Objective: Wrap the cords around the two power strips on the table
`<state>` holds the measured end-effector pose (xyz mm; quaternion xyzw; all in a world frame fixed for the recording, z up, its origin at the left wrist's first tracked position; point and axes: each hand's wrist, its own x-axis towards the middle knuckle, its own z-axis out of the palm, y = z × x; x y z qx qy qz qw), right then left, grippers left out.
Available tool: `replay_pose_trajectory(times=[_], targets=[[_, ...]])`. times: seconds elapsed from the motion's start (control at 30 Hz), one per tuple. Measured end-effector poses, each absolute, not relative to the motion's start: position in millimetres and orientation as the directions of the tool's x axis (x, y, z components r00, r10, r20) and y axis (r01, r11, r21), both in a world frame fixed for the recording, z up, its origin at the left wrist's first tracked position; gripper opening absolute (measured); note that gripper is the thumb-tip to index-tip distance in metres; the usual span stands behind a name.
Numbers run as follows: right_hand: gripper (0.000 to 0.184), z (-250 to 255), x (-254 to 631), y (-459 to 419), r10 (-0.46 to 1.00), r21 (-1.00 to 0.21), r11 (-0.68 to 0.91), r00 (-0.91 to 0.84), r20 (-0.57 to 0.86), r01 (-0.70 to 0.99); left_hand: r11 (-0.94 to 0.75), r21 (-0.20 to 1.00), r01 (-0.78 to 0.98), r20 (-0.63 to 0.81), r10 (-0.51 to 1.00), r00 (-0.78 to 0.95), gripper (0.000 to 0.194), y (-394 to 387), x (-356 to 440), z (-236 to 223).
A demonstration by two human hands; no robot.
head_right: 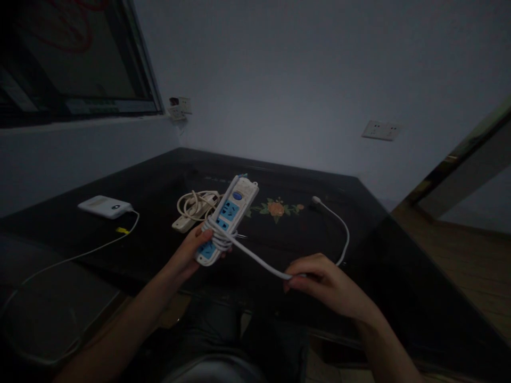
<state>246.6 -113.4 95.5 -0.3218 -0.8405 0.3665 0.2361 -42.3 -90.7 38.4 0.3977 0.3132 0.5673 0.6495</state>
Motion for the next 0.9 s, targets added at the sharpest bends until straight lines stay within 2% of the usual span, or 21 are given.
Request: replay_pose_trajectory(times=[0.2,0.3,0.43,0.6,0.77,0.9], targets=[[0.044,73.6,247.0,-85.6,0.806,-0.706,0.483,-0.578,0.127,0.518,0.118,0.826,-0.552,0.119,0.92,0.374,0.054,-104.0,-43.9,49.6],[0.051,61.6,238.3,-74.1,0.779,-0.665,0.509,-0.621,0.087,0.546,0.153,0.824,-0.546,0.161,0.861,0.483,0.056,-110.3,-39.6,55.5],[0.05,46.6,223.3,-64.0,0.703,-0.671,0.545,-0.71,0.039,0.502,0.179,0.839,-0.513,0.179,0.801,0.572,0.059,-113.4,-32.8,57.0],[0.05,42.3,219.0,-61.3,0.674,-0.656,0.55,-0.739,-0.019,0.518,0.143,0.855,-0.499,0.175,0.826,0.536,0.058,-107.6,-35.9,53.5],[0.05,49.4,230.3,-66.5,0.726,-0.626,0.523,-0.687,-0.029,0.579,0.119,0.844,-0.523,0.136,0.896,0.423,0.062,-95.3,-44.9,46.6],[0.051,58.1,239.1,-74.3,0.747,-0.616,0.506,-0.664,-0.036,0.604,0.145,0.835,-0.53,0.105,0.904,0.414,0.056,-87.3,-48.8,38.0]])
